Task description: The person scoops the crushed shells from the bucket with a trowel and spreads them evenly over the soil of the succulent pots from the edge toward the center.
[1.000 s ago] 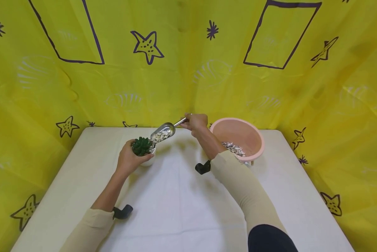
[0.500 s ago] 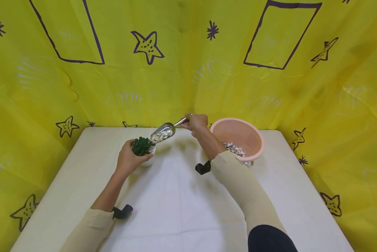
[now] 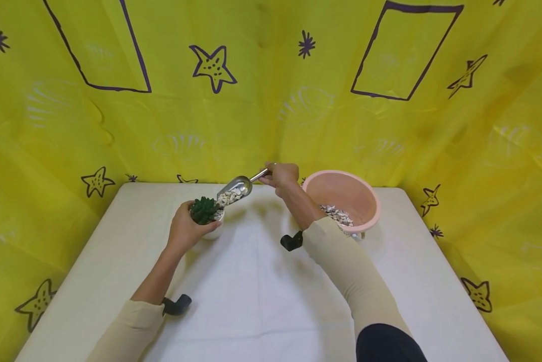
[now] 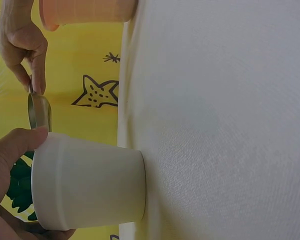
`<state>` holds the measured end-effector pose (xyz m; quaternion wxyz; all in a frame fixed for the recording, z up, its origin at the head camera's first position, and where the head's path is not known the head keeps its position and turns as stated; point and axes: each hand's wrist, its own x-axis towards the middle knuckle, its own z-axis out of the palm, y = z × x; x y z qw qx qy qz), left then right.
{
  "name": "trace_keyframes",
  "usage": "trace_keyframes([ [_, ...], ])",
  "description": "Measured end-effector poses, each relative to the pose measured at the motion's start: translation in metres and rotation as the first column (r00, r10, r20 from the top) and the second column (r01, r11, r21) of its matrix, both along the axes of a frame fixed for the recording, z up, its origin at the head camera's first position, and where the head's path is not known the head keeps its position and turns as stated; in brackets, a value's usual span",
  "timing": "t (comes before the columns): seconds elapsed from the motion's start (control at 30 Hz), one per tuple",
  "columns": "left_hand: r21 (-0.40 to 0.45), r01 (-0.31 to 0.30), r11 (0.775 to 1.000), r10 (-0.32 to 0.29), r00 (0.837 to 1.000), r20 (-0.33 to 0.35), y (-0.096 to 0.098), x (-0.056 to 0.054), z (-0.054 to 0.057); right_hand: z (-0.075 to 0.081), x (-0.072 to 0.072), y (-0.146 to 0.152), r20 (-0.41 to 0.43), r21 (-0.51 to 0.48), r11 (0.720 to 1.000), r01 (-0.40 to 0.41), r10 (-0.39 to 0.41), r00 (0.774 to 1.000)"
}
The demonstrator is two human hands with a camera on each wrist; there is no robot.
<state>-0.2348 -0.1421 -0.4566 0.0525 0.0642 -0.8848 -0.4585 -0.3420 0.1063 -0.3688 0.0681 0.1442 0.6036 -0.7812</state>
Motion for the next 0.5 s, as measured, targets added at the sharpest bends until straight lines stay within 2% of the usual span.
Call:
trace_keyframes([
  [0.5,0.002,0.002,1.000,-0.002,1.000,-0.015,0.0007,0.0009,0.0018,0.0031,0.0017,0.0022,-0.001,0.007,1.000,-0.005,0.005,1.000],
])
